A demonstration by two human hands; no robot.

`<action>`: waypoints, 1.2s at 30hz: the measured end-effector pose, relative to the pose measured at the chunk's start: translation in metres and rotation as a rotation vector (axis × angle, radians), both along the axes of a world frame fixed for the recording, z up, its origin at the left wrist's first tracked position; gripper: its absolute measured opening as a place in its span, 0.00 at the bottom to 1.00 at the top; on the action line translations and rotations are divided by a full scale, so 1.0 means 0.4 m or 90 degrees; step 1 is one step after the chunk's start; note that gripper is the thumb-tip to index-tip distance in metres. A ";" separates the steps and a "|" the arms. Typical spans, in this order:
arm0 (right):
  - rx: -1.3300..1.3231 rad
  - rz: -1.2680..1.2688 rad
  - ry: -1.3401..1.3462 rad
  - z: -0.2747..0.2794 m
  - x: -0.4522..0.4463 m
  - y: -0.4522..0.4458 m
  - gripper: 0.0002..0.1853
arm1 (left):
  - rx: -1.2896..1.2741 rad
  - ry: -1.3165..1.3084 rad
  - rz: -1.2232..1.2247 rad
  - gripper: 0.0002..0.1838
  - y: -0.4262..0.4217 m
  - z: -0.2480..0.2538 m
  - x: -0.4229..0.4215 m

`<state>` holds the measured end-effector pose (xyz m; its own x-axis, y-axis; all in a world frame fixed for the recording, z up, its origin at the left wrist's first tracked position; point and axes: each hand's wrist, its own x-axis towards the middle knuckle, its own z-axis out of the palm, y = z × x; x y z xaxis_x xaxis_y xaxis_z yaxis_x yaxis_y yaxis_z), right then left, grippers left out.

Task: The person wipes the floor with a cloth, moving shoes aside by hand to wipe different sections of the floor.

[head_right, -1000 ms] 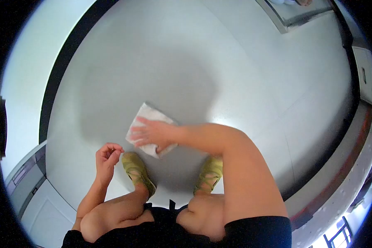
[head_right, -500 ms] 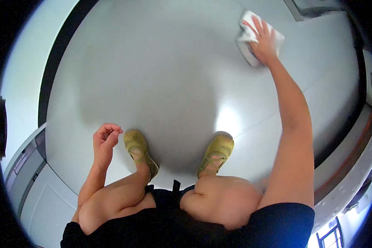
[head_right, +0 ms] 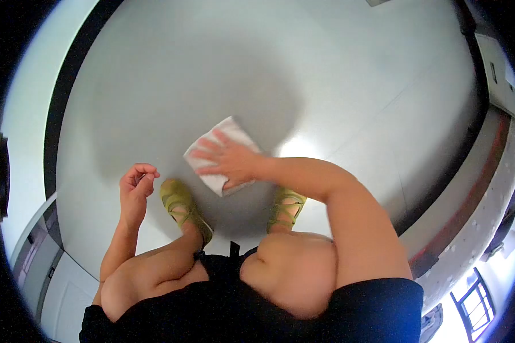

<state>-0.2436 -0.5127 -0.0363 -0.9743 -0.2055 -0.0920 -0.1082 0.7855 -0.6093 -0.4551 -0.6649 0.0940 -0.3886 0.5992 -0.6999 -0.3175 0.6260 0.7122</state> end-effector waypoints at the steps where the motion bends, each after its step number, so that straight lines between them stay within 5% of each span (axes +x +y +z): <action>1: 0.005 0.024 0.034 -0.012 -0.008 -0.014 0.43 | 0.001 0.011 -0.006 0.05 0.007 0.001 0.011; 5: 0.063 0.075 0.105 -0.070 -0.005 0.005 0.42 | 0.017 0.114 -0.051 0.04 0.009 -0.022 0.021; 10: 0.155 -0.237 -0.106 0.010 -0.012 0.203 0.41 | 0.010 0.025 0.039 0.04 0.041 0.006 -0.001; 16: 0.414 -0.641 -0.112 -0.061 -0.042 0.615 0.40 | -0.032 0.000 0.051 0.04 0.061 -0.018 -0.021; 24: 0.367 -0.839 -0.096 -0.154 -0.315 0.966 0.31 | -0.103 -0.037 0.056 0.03 0.070 -0.048 -0.039; 32: 0.466 -0.484 0.026 -0.141 -0.566 0.849 0.33 | -0.091 -0.065 0.115 0.03 0.030 -0.025 -0.049; 36: 0.252 -0.145 0.093 -0.041 -0.489 0.552 0.40 | -0.042 -0.064 0.093 0.03 0.021 -0.025 -0.049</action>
<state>-0.4392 -0.2918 -0.0526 -0.9991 0.0378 0.0206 0.0315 0.9676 -0.2504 -0.4745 -0.6564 0.0841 -0.3945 0.4936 -0.7751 -0.4759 0.6118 0.6318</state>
